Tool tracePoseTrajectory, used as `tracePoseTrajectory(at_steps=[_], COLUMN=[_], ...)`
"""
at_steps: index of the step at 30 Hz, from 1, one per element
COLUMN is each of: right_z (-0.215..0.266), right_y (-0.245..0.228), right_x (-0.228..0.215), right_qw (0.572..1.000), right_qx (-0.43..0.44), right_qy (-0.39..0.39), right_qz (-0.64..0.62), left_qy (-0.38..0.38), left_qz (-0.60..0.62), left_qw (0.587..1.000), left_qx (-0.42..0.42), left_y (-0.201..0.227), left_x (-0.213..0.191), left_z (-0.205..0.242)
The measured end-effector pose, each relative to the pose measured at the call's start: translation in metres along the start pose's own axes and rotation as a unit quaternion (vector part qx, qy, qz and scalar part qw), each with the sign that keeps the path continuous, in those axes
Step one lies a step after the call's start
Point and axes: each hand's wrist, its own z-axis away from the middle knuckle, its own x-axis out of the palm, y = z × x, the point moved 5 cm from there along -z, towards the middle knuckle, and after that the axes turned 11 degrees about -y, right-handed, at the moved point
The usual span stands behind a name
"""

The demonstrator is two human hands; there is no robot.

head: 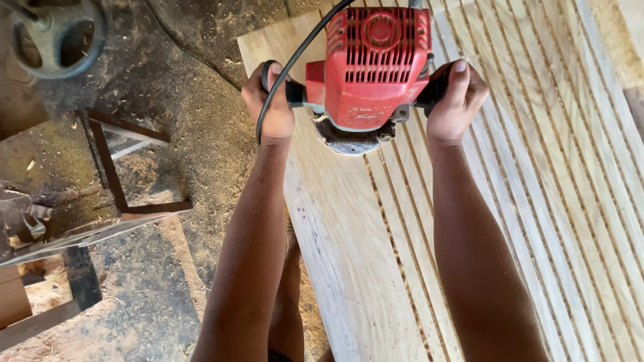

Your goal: The person uses a handheld electric router to cut parallel grooves into a large wooden board. They guide the tool along the board's length, creating evenly spaced channels while sawdust accumulates on the surface.

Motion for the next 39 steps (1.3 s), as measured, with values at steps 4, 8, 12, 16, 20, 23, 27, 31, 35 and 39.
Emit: tracePoseTrajectory(at_steps=[4,8,12,16,20,23,27,31,35,39], right_z=[0.023,0.045,0.065,0.096,0.112,0.137,0.156,0.183,0.204,0.228], right_y=[-0.013,-0.021,-0.028,-0.033,-0.051,-0.052,-0.062,-0.073,-0.083,-0.086], right_x=[-0.015,-0.03,-0.047,-0.066,-0.082,-0.096,-0.113,-0.129,-0.144,-0.159], right_qw=[1.0,1.0,1.0,1.0,0.998,0.999,1.0,0.999,0.998,1.0], right_qx=[0.0,-0.008,-0.019,-0.013,-0.054,-0.012,-0.011,-0.02,-0.03,0.007], right_qy=[0.002,-0.004,-0.001,0.002,-0.002,0.003,0.015,0.01,0.006,0.012], right_qz=[-0.003,-0.018,-0.007,-0.026,0.012,-0.029,0.021,0.044,0.05,0.007], left_qy=[-0.004,0.001,0.008,0.003,0.013,0.006,0.013,0.014,0.0,-0.003], left_qz=[-0.007,-0.007,-0.007,-0.012,-0.027,-0.037,-0.011,-0.022,0.023,0.012], left_qw=[1.0,0.999,0.999,0.999,0.999,0.999,0.999,0.999,0.999,1.0], left_qx=[0.026,0.041,0.036,0.034,0.045,0.016,0.028,0.018,0.024,0.015], left_y=[0.018,0.03,0.038,0.05,0.069,0.072,0.087,0.099,0.112,0.12], left_x=[0.002,0.004,0.007,0.009,0.014,0.013,0.018,0.018,0.023,0.024], left_z=[0.026,0.052,0.078,0.113,0.133,0.161,0.185,0.216,0.24,0.267])
